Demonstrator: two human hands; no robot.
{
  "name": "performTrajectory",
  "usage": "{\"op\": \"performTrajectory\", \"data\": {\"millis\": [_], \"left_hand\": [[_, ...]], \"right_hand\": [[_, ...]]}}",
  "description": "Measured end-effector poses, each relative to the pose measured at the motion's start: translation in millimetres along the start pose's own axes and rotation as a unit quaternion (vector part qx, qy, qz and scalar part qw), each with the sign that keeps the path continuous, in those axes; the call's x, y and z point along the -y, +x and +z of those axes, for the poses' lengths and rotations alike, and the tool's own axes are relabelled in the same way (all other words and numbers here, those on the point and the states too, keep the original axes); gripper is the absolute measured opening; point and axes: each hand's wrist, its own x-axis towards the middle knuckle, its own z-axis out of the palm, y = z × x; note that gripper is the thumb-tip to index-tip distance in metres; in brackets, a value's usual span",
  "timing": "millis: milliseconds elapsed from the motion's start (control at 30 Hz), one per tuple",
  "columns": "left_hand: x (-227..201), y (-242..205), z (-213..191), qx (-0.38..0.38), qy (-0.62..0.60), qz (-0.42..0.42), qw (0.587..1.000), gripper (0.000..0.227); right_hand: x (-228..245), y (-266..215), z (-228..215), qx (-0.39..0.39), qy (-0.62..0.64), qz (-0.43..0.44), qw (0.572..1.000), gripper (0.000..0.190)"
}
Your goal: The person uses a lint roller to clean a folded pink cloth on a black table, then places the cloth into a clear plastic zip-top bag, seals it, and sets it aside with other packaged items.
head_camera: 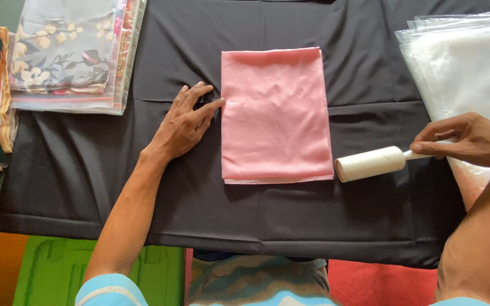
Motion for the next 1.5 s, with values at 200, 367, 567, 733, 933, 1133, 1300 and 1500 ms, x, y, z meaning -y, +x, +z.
{"op": "performTrajectory", "data": {"millis": [200, 367, 567, 733, 933, 1133, 1300, 1500], "left_hand": [[-9.9, -0.1, -9.0, 0.008, -0.022, -0.002, 1.000, 0.043], [-41.5, 7.4, -34.9, 0.018, -0.060, 0.062, 0.996, 0.027], [-85.7, 17.0, -61.6, 0.221, -0.113, -0.279, 0.928, 0.033], [-95.5, 14.8, -68.1, 0.243, -0.221, -0.345, 0.879, 0.036], [-99.2, 13.8, -58.6, 0.231, -0.286, -0.343, 0.864, 0.030], [-92.5, 10.4, -46.4, 0.149, -0.457, -0.295, 0.826, 0.005], [-89.3, 9.3, -27.6, 0.016, -0.675, -0.369, 0.639, 0.017], [-94.0, 8.7, -20.8, 0.000, -0.743, -0.380, 0.552, 0.024]], "right_hand": [[18.8, -3.8, 4.9, 0.052, 0.008, 0.010, 0.999, 0.020], [28.6, -9.4, 5.8, 0.044, -0.092, 0.009, 0.995, 0.019], [47.2, -18.0, 16.8, 0.014, -0.097, -0.050, 0.994, 0.023], [60.7, -8.3, 45.3, -0.062, -0.184, -0.177, 0.965, 0.014], [94.7, -17.3, 81.1, -0.090, -0.123, -0.308, 0.939, 0.018], [128.8, -27.4, 123.2, -0.011, -0.187, -0.361, 0.913, 0.040], [132.4, -31.9, 135.5, -0.057, -0.405, -0.325, 0.853, 0.054], [114.2, -22.1, 154.5, -0.188, -0.484, -0.375, 0.768, 0.020]]}}
